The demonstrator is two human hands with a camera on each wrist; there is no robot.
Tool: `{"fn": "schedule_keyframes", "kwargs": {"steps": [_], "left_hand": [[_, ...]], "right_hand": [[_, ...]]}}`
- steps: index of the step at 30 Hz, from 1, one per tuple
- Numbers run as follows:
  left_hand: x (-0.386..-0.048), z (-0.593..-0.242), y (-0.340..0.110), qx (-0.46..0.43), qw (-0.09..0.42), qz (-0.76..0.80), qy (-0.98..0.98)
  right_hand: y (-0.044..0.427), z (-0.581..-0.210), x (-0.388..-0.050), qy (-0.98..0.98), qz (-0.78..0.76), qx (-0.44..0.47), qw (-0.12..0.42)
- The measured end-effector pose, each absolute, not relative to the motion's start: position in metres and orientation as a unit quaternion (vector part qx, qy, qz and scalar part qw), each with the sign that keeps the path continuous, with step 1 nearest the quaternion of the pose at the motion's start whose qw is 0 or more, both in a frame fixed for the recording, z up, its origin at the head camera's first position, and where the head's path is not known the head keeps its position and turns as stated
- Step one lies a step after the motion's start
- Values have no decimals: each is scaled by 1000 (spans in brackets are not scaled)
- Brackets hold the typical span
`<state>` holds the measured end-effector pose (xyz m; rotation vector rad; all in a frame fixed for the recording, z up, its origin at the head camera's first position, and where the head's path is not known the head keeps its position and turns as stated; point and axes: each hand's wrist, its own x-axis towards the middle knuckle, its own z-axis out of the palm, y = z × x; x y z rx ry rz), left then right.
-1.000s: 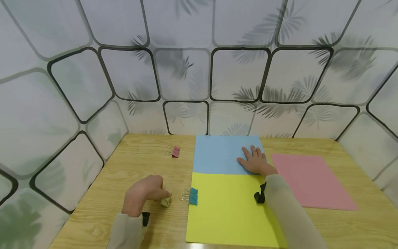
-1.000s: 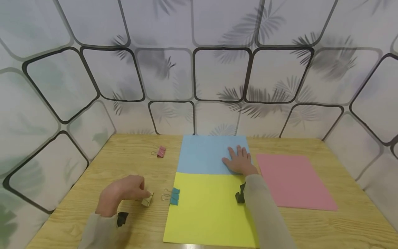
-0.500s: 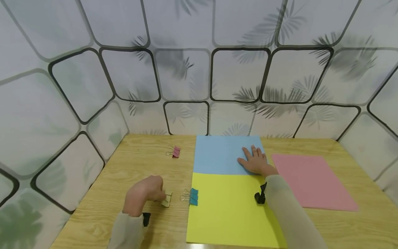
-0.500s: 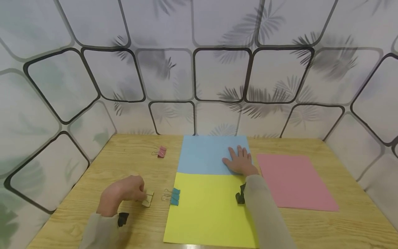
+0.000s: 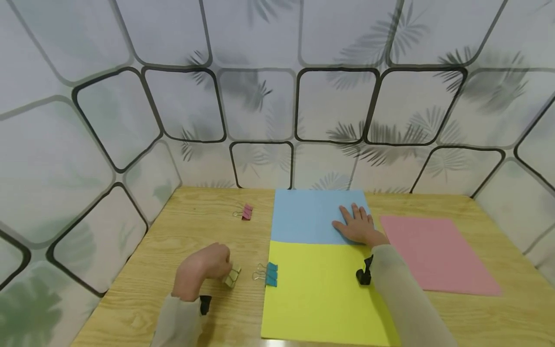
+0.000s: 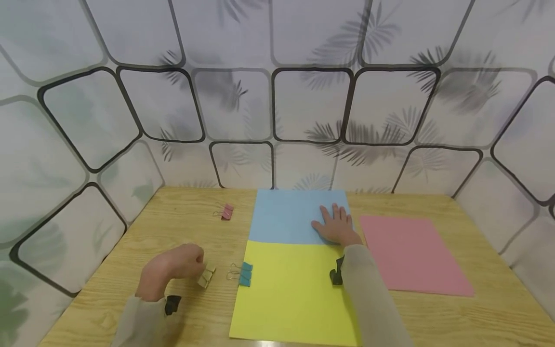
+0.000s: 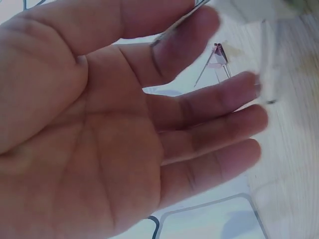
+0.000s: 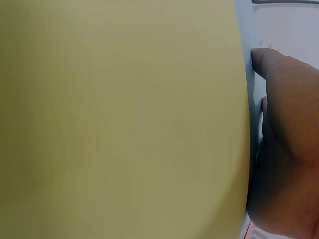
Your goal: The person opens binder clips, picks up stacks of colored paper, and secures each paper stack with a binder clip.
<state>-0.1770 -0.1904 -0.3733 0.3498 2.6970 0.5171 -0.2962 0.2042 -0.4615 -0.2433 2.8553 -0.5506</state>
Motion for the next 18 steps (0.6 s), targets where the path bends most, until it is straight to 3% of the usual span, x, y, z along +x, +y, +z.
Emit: {"fn": "schedule_keyframes", "kwargs": {"steps": [11, 18], "left_hand": [[-182, -373, -197, 138, 188, 282, 931], [-191, -374, -206, 169, 238, 472, 832]], "right_hand": [[206, -466, -298, 973, -189, -80, 107], [212, -482, -307, 973, -191, -91, 93]]}}
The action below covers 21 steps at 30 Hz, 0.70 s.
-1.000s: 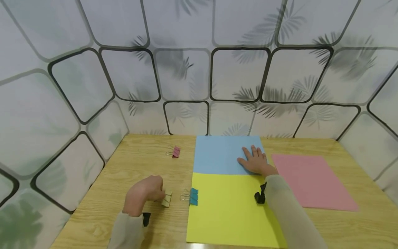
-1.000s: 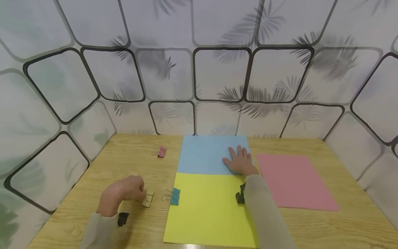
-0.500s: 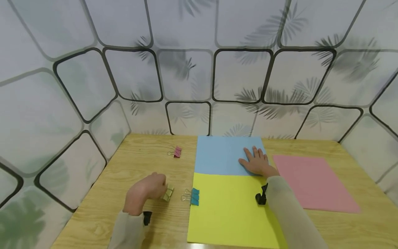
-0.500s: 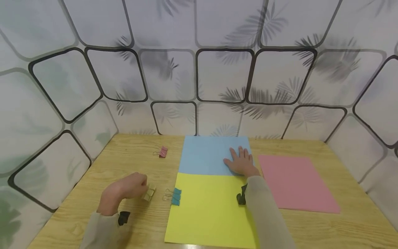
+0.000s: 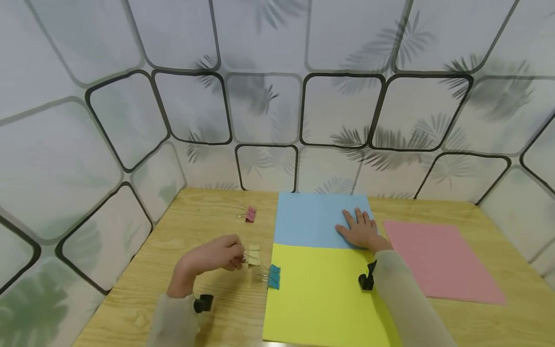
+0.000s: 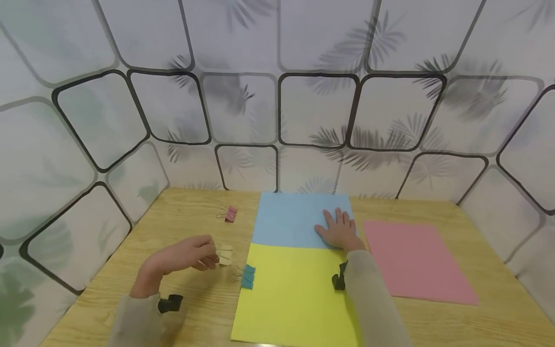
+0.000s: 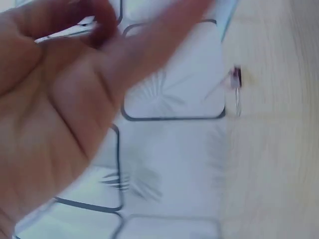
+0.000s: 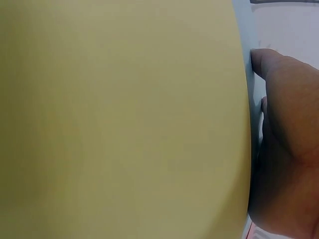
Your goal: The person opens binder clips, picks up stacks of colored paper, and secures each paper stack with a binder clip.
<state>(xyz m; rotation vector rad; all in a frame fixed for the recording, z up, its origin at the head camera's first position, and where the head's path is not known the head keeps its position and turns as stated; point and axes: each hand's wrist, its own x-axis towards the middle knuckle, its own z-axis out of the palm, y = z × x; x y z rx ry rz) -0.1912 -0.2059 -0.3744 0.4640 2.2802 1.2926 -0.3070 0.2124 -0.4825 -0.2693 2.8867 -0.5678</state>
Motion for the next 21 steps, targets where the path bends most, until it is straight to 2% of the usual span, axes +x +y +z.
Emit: {"fn": "schedule_keyframes", "kwargs": {"steps": [3, 8, 16, 21], "left_hand": [[-196, -375, -210, 168, 246, 590, 751], [-200, -371, -212, 173, 223, 717, 637], [-200, -361, -204, 212, 213, 812, 499], [-194, -354, -198, 181, 179, 859, 445]], "right_hand": [[214, -488, -310, 972, -196, -95, 89], [214, -484, -309, 972, -193, -96, 92], [215, -484, -308, 972, -195, -95, 95], [215, -484, -308, 972, -193, -94, 96]]}}
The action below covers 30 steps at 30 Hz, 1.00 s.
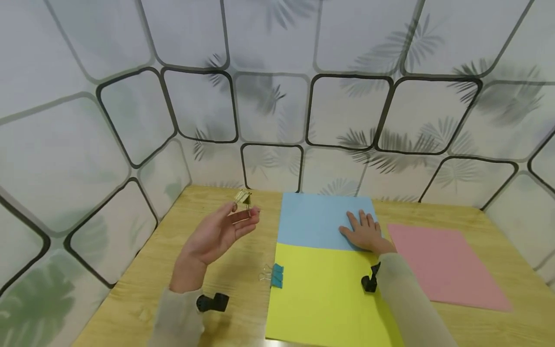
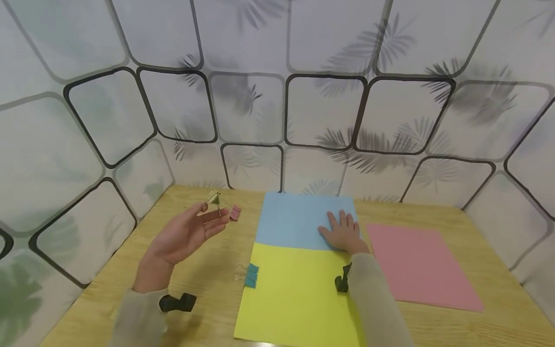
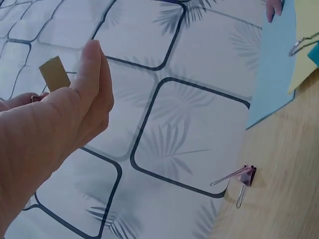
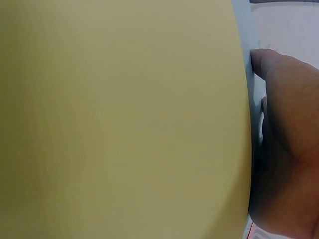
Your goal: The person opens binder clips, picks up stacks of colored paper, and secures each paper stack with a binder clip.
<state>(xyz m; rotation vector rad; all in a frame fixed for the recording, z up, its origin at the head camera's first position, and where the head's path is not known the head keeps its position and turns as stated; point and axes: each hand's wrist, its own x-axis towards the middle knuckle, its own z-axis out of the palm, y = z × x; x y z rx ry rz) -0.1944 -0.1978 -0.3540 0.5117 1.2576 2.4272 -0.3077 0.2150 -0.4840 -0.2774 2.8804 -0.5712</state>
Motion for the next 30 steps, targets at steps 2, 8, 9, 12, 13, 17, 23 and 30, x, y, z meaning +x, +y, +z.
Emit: {"fn": "schedule_keyframes", "kwargs": {"steps": [2, 8, 9, 12, 13, 17, 23, 30], "left_hand": [[-194, -351, -192, 154, 158, 879, 422], [-195, -342, -175, 96, 99, 925, 355], [-195, -341, -173, 90, 92, 931, 341], [-196, -340, -171, 90, 81, 950, 287], [-197, -340, -171, 93, 81, 954, 272], [-198, -342, -170, 115, 81, 949, 282], [-202, -343, -165, 62, 34, 917, 392], [-204, -342, -160, 20, 13, 860, 510]], "right_hand": [[217, -482, -307, 973, -190, -89, 98], [218, -482, -306, 974, -188, -86, 94], [216, -483, -306, 973, -191, -90, 95], [207, -486, -307, 972, -189, -98, 101], [204, -486, -308, 971, -189, -100, 103], [198, -480, -308, 972, -188, -100, 100], [202, -468, -309, 972, -179, -97, 116], [211, -459, -307, 969, -186, -103, 129]]}}
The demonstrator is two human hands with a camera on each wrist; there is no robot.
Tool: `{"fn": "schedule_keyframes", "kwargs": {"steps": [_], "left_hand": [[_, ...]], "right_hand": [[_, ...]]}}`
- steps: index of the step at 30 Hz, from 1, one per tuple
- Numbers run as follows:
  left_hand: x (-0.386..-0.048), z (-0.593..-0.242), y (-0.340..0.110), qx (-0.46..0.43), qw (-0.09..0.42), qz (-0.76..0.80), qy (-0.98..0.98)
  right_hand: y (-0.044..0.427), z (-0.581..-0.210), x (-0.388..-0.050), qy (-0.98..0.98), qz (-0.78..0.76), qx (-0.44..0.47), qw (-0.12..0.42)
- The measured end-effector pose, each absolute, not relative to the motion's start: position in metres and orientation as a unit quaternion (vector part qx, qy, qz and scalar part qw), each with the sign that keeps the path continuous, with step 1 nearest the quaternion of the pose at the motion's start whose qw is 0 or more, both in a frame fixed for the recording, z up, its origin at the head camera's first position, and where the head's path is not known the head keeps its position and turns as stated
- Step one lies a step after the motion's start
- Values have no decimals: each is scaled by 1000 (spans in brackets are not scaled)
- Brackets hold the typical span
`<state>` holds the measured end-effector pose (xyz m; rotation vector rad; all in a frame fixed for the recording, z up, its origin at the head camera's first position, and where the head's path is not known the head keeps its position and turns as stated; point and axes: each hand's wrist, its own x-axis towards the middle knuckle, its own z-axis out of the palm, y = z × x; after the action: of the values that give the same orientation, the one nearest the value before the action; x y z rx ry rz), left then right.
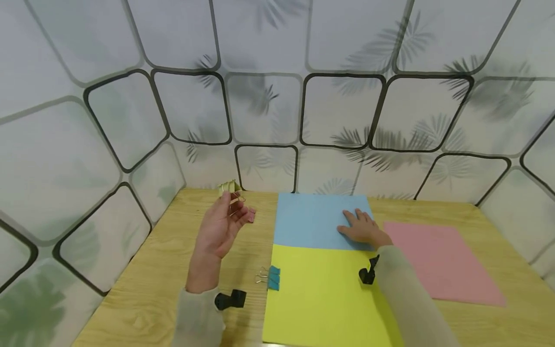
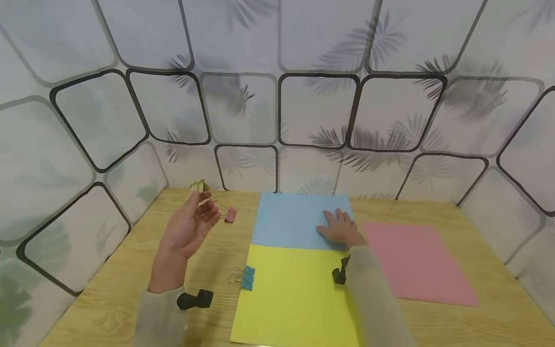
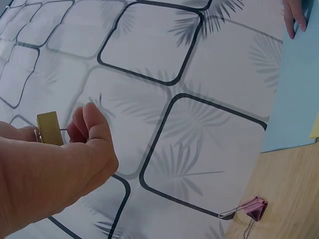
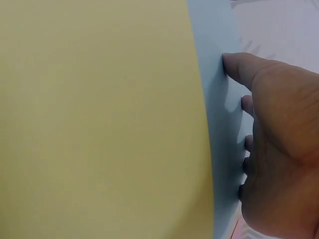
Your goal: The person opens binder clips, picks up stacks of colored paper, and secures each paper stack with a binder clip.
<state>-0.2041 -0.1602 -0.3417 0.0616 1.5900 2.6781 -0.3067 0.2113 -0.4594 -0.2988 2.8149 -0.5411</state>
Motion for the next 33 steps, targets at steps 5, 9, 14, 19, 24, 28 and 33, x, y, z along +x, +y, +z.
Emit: {"fn": "schedule_keyframes", "kwargs": {"steps": [5, 9, 14, 19, 24, 28, 33], "left_hand": [[-202, -340, -162, 7, 26, 836, 548], [-201, -340, -163, 9, 33, 837, 546], [-201, -340, -164, 28, 37, 838, 543], [-202, -341, -162, 35, 39, 824, 564], [-201, -343, -161, 41, 30, 820, 570], [-200, -344, -162, 44, 7, 812, 582], [-200, -344, -167, 61, -2, 794, 605]], "right_hand": [[209, -457, -307, 968, -193, -107, 122], [207, -459, -309, 968, -191, -110, 120], [206, -455, -309, 968, -189, -117, 113], [205, -445, -309, 973, -195, -85, 90], [203, -441, -314, 972, -214, -7, 101], [201, -438, -316, 963, -246, 34, 102], [195, -434, -320, 957, -254, 94, 103]]}}
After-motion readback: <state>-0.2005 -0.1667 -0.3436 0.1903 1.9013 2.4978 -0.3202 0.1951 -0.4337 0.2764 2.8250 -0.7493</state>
